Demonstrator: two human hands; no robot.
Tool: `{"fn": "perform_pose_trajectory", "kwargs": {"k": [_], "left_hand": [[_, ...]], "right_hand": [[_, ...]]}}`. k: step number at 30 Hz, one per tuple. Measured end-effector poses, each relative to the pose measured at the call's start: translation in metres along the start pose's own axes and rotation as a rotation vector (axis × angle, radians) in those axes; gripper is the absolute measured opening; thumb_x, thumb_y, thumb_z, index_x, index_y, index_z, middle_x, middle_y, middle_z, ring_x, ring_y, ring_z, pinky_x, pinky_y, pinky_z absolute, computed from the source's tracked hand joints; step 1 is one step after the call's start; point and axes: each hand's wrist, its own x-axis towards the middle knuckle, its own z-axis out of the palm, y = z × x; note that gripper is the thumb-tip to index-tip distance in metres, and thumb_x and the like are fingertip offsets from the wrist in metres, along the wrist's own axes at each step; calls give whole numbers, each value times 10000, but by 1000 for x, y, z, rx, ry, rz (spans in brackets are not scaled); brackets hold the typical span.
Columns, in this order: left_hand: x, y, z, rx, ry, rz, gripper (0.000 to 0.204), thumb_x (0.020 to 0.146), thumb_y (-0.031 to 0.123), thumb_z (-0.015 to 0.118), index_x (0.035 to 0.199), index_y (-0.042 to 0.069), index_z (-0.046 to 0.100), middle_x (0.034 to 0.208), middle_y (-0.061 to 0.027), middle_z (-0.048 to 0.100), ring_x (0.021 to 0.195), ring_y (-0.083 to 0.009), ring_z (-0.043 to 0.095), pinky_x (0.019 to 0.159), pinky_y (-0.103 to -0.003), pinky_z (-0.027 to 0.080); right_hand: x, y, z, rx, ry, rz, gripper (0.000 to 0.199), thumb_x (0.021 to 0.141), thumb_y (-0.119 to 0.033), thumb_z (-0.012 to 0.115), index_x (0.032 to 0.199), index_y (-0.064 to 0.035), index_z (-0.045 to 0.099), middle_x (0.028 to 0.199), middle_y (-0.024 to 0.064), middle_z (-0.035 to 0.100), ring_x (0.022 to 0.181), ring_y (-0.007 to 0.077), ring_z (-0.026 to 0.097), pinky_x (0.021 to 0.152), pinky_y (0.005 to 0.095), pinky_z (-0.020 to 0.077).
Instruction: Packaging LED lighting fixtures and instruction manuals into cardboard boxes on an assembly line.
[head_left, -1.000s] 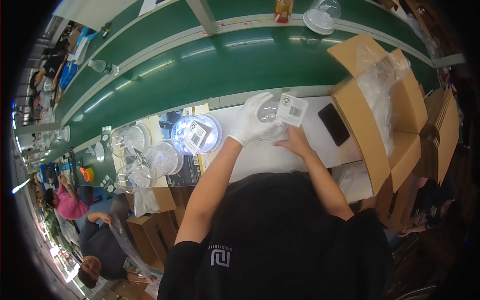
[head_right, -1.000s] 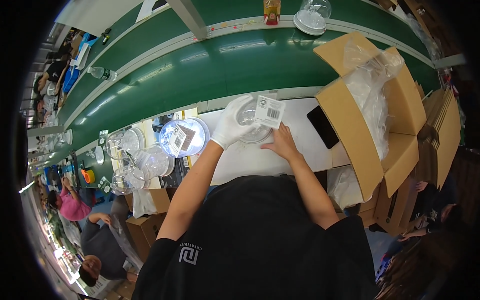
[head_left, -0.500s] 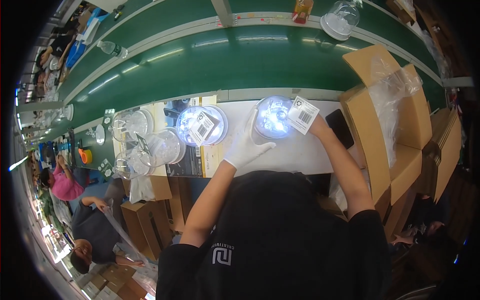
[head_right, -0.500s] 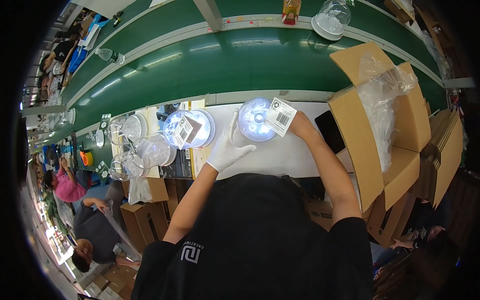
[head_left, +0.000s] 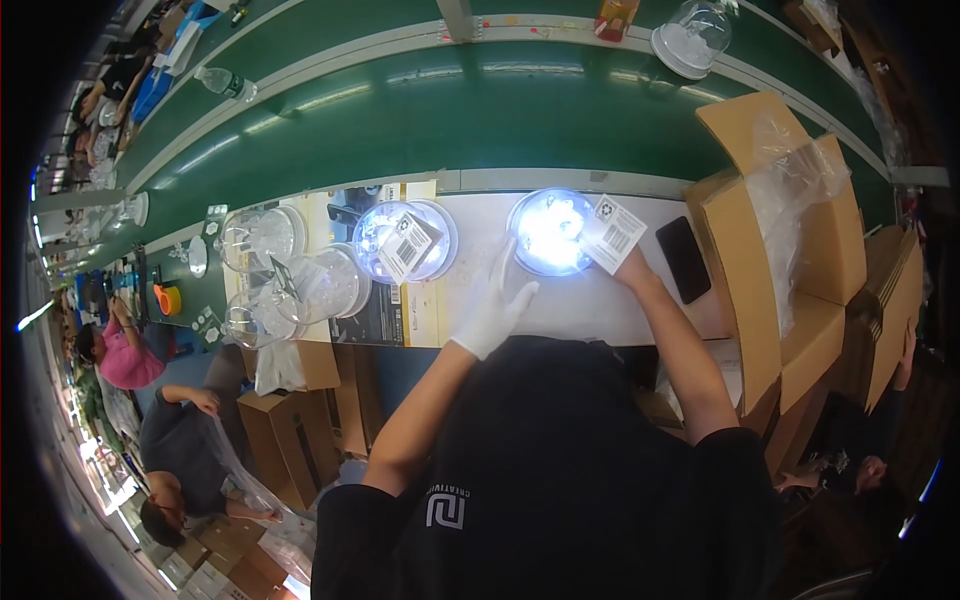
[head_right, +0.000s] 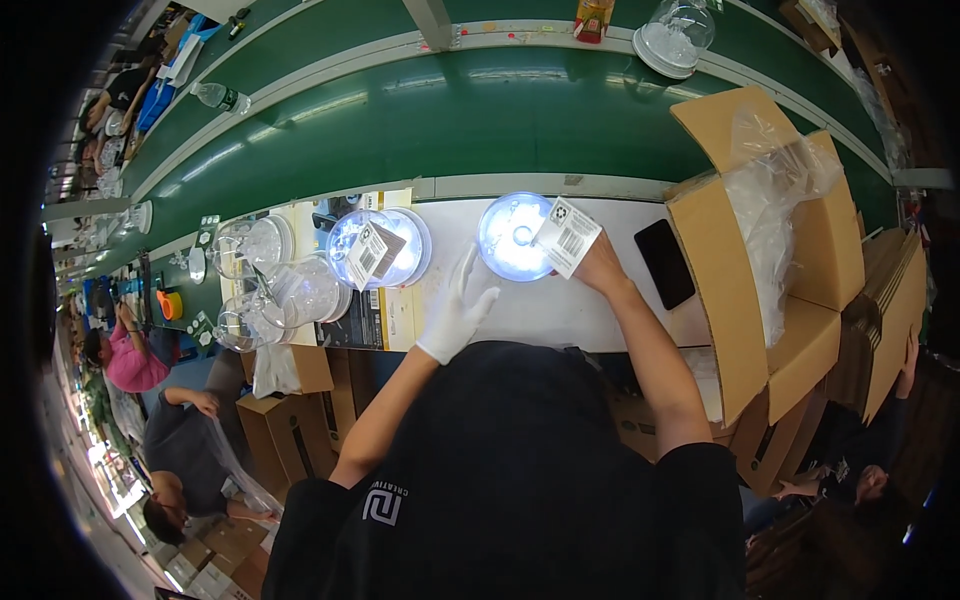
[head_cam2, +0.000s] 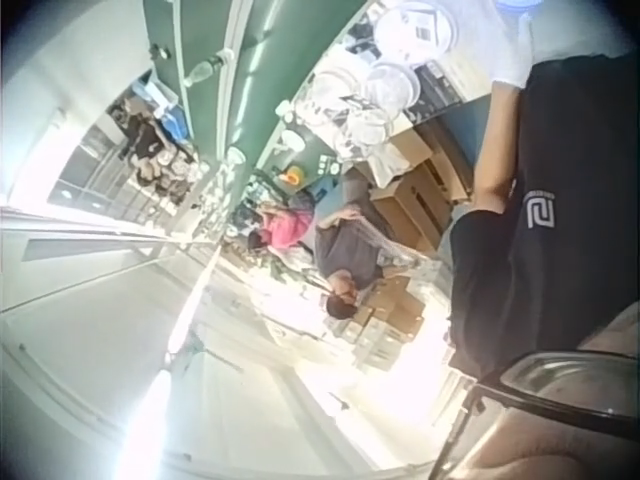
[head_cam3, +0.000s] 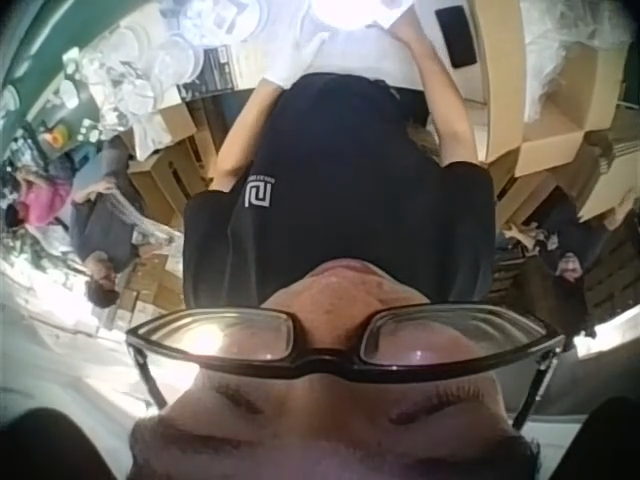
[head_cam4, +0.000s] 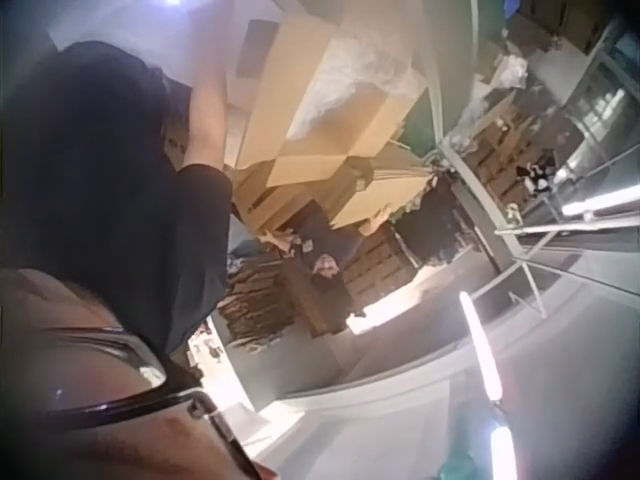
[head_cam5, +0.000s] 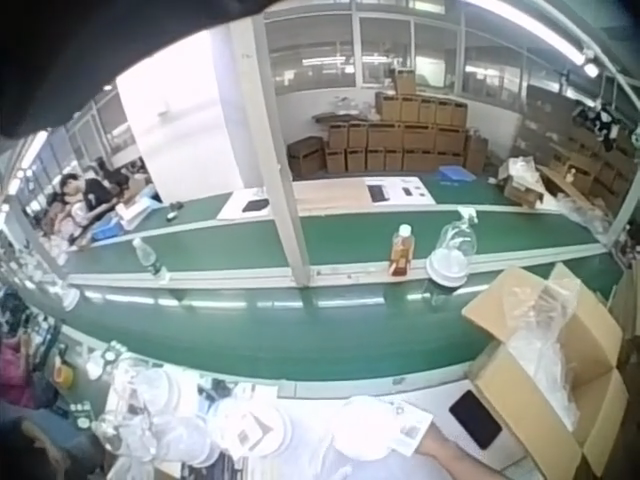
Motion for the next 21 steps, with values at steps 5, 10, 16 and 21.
{"fn": "perform_pose_trajectory", "kwargs": {"k": [5, 10, 16, 21], "left_hand": [[-28, 15, -20, 76, 34, 122, 577, 886, 155, 689, 1411, 35, 484, 1448, -193, 486, 1352, -380, 451, 1140, -466, 347], [-26, 13, -31, 315, -54, 490, 457, 822, 92, 674, 1276, 70, 621, 1388, -150, 541, 1314, -327, 501, 1115, -460, 383], [10, 39, -3, 613, -165, 660, 436, 811, 159, 625, 1233, 51, 650, 1359, -119, 568, 1336, -279, 492, 1089, -391, 411], [39, 25, 51, 803, -99, 823, 504, 862, 172, 544, 1310, -56, 590, 1436, -184, 519, 1358, -330, 462, 1145, -397, 362]], "right_hand": [[-32, 2, 47, -100, 175, -1, 546, 824, -321, 808, 1311, -133, 646, 1300, 137, 628, 1161, 319, 594, 1036, 433, 449], [-33, 32, 57, 122, 133, 70, 916, 768, -292, 839, 1538, -114, 375, 1491, 174, 458, 1350, 277, 466, 1170, 444, 324], [-17, 5, 40, 340, -38, 114, 812, 889, -344, 688, 1562, -131, 286, 1578, 159, 365, 1447, 267, 379, 1255, 433, 145], [-15, 14, 43, 65, -83, 20, 436, 857, -303, 692, 1249, -113, 675, 1312, 135, 647, 1368, 324, 452, 1241, 493, 134]]}}
